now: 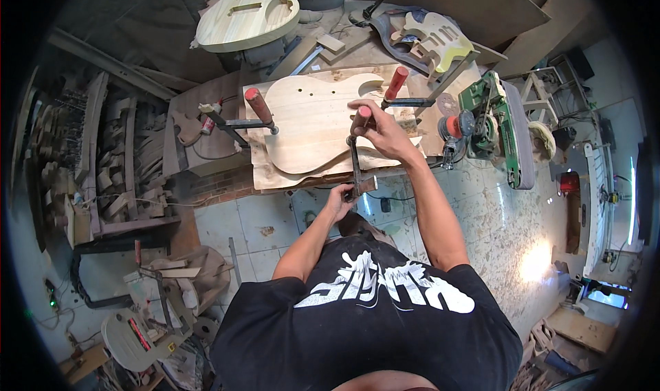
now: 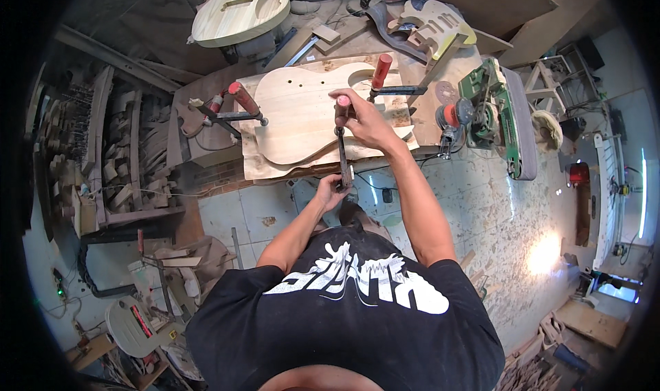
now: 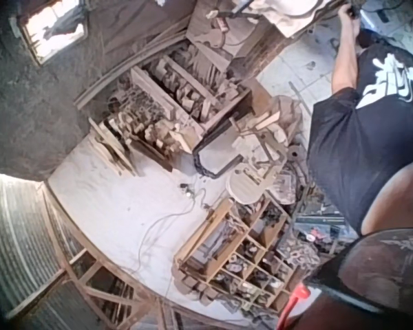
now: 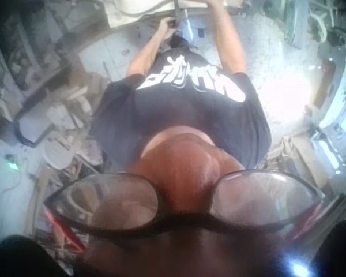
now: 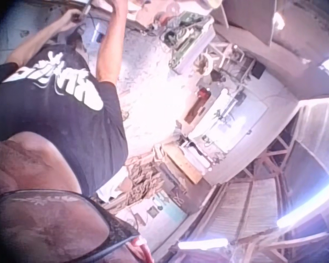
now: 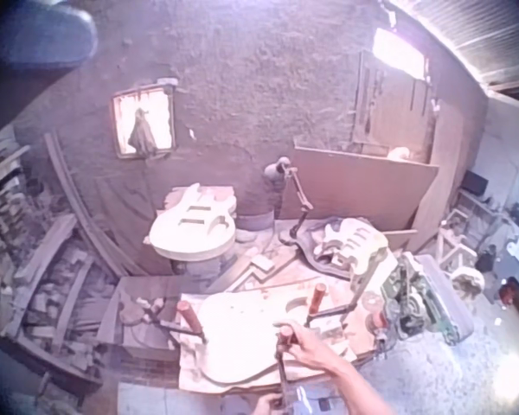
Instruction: The person uses a chisel and a mallet to carve and refine the contours of a wooden electric guitar body that is secured to a workbench with clamps. They walk over to a shelf to retrieve a larger clamp, then continue carving and shaping the wood by hand.
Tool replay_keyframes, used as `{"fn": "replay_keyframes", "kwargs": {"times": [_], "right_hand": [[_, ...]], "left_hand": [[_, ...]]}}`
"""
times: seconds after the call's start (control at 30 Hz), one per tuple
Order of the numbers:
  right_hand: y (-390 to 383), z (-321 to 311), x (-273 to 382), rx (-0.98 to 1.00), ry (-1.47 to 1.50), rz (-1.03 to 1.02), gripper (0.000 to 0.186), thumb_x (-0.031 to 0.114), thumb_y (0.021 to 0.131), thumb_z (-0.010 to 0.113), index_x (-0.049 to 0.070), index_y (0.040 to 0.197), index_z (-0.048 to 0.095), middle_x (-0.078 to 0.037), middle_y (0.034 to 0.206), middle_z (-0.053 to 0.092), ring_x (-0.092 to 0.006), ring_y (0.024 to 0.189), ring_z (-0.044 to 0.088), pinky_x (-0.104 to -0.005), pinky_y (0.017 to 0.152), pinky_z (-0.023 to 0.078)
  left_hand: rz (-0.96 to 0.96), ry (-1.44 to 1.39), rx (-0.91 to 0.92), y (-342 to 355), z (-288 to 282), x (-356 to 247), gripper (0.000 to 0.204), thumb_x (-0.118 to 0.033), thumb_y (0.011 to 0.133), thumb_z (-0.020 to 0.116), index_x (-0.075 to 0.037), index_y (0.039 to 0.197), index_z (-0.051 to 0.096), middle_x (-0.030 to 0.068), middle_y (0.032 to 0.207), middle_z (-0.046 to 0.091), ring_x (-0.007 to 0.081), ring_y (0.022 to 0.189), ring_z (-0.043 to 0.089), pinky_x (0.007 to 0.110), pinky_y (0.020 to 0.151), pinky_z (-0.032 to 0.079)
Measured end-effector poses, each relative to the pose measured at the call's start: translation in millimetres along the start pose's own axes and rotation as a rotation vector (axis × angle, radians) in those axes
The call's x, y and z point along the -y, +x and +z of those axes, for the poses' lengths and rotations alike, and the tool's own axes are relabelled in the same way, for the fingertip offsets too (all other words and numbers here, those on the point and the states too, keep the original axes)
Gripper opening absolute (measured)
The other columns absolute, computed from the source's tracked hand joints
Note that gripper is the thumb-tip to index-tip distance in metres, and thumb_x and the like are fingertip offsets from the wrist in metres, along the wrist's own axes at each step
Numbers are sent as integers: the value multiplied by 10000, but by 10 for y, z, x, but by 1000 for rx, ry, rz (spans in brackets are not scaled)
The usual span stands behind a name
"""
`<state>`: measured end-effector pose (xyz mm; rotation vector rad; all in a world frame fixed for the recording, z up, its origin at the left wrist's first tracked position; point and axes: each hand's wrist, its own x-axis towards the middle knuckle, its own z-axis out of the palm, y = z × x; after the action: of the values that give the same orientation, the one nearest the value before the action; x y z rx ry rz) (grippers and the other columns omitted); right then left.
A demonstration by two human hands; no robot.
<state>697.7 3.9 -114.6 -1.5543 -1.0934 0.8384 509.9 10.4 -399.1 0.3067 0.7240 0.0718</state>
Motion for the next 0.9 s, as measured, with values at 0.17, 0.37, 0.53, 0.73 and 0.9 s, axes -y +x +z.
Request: {"fn": "replay_keyframes", "kwargs": {"times": [0.17,0.37,0.53,0.73,0.9], "right_hand": [[33,40,107,-74,-303,21,368,103,854,761,29,1152,559,-72,931,667,-189,1000,663,-369,968,504],[-10,16,98,-194,-464,-335,424,157,788,818,12,1096,565,-95,899,651,-214,914,676,-370,842,523],[157,-24,258,105,-277,-115,371,185,816,812,15,1003,540,-107,805,635,-234,769,691,-352,730,532],[113,64,326,-140,-780,-184,489,354,822,818,45,872,442,-131,787,595,-310,708,640,-388,623,485],[83,-55,484,-37,-778,-311,466,301,815,802,44,1131,576,-120,867,617,-321,834,664,-377,748,544]], "left_hand": [[-2,10,2,35,-21,7,286,-238,890,560,-22,1048,662,134,1019,667,258,977,607,402,955,478],[-36,-6,25,-18,88,-20,155,-203,860,620,-74,927,674,73,925,670,210,944,590,409,928,457],[3,-18,2,5,-19,-35,296,-202,895,534,-9,1090,646,147,1058,669,268,990,607,394,951,497],[-1,-46,12,-15,77,-24,176,-198,850,618,-55,938,671,79,929,657,209,954,585,379,929,458],[-6,-58,15,-39,108,-44,171,-194,851,613,-58,935,672,73,934,658,204,950,583,367,905,460]]}}
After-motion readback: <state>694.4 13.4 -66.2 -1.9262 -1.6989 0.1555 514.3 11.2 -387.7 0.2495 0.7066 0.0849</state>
